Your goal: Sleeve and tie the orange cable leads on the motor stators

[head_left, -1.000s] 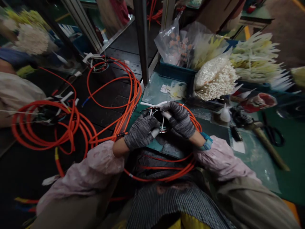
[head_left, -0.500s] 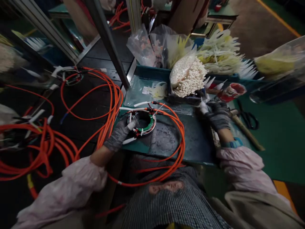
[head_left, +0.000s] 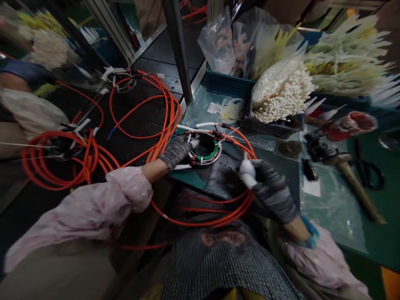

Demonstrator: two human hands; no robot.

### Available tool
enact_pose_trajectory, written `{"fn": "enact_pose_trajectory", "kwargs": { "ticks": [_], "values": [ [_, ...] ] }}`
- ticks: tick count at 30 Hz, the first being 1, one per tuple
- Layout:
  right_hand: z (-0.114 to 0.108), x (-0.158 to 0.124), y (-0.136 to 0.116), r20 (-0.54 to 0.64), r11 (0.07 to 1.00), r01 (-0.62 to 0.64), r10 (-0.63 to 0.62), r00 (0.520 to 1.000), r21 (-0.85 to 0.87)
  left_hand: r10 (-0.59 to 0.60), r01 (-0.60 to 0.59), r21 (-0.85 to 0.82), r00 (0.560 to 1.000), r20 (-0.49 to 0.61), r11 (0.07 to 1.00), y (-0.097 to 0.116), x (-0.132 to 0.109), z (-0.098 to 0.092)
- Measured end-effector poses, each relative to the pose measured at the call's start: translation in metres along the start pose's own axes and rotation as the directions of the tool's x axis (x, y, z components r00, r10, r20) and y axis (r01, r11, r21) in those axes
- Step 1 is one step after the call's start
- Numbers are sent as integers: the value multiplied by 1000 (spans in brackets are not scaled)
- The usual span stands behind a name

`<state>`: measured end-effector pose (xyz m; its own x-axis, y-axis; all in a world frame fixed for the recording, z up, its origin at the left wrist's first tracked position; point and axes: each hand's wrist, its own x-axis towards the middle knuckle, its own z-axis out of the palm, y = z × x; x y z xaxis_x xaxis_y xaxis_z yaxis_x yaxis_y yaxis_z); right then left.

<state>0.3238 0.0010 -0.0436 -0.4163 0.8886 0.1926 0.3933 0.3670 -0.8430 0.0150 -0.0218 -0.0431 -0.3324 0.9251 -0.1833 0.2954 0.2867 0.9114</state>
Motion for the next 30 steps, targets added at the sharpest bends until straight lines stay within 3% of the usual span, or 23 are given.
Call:
{"fn": "enact_pose_trajectory", "kwargs": {
  "ticks": [3, 6, 8, 11, 17, 24, 30],
  "values": [
    [35, -21, -2, 21, 992, 118, -119, 993, 46, 156, -142, 134, 982, -105, 981, -11, -13, 8],
    [48, -36, 1, 20, 981, 191, -192, 981, 40, 359, -306, 270, 917, -176, 913, -14, -38, 21],
    [48, -43, 1, 78, 981, 193, -194, 978, 20, 460, -364, 372, 862, -213, 854, -15, -57, 32],
    [42, -51, -2, 102, 979, 202, -199, 975, -15, 529, -376, 494, 822, -213, 784, -16, -83, 43],
    [34, -60, -15, 178, 993, 121, -122, 976, 20, 645, -488, 529, 748, -155, 694, -29, -109, 51],
    [34, -47, -31, 114, 966, 233, -221, 969, -111, 620, -461, 531, 767, -166, 711, -33, -114, 54],
    [29, -36, -37, 190, 956, 262, -236, 953, -131, 641, -490, 527, 753, -145, 694, -31, -113, 51]
  ]
}}
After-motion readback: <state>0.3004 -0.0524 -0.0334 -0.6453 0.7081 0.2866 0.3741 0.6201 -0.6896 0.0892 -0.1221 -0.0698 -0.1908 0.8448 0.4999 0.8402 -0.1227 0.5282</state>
